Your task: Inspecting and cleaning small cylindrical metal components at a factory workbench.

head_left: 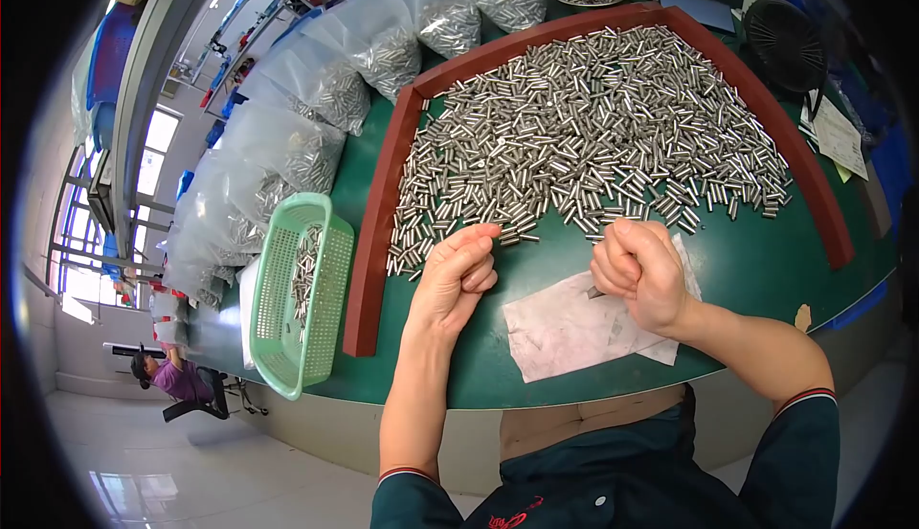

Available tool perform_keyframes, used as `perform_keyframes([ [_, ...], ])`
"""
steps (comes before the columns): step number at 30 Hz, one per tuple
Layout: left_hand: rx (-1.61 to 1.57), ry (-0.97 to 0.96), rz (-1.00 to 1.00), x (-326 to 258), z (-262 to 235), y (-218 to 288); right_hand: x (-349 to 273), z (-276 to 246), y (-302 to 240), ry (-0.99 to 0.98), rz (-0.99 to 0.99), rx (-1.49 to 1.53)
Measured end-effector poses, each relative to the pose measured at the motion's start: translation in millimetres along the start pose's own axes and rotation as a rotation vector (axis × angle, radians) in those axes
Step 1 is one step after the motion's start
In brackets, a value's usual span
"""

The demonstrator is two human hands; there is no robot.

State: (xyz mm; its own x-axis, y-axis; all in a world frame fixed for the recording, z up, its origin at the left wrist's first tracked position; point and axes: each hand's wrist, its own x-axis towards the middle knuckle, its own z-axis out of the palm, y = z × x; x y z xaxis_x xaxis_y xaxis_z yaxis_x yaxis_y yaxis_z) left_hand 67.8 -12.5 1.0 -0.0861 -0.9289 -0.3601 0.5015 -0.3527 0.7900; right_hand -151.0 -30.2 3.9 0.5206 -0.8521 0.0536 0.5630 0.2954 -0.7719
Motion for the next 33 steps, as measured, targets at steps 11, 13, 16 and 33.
perform_keyframes([
  [11, 1.396, 0.224, 0.849, 5.0, 13.8, -21.7, 2.1, 1.3, -0.1, 0.014, -0.008, -0.024],
  [13, 1.472, 0.194, 0.91, 6.0, 12.0, -21.0, 2.1, 1.5, -0.1, 0.017, -0.007, -0.022],
  [16, 1.687, 0.141, 0.992, 6.5, 12.6, -21.0, 1.4, -0.2, -0.6, 0.023, -0.009, -0.022],
  [33, 1.645, 0.078, 1.043, 21.6, 13.6, -23.2, -0.2, -1.9, -1.0, -0.031, 0.001, -0.001],
])
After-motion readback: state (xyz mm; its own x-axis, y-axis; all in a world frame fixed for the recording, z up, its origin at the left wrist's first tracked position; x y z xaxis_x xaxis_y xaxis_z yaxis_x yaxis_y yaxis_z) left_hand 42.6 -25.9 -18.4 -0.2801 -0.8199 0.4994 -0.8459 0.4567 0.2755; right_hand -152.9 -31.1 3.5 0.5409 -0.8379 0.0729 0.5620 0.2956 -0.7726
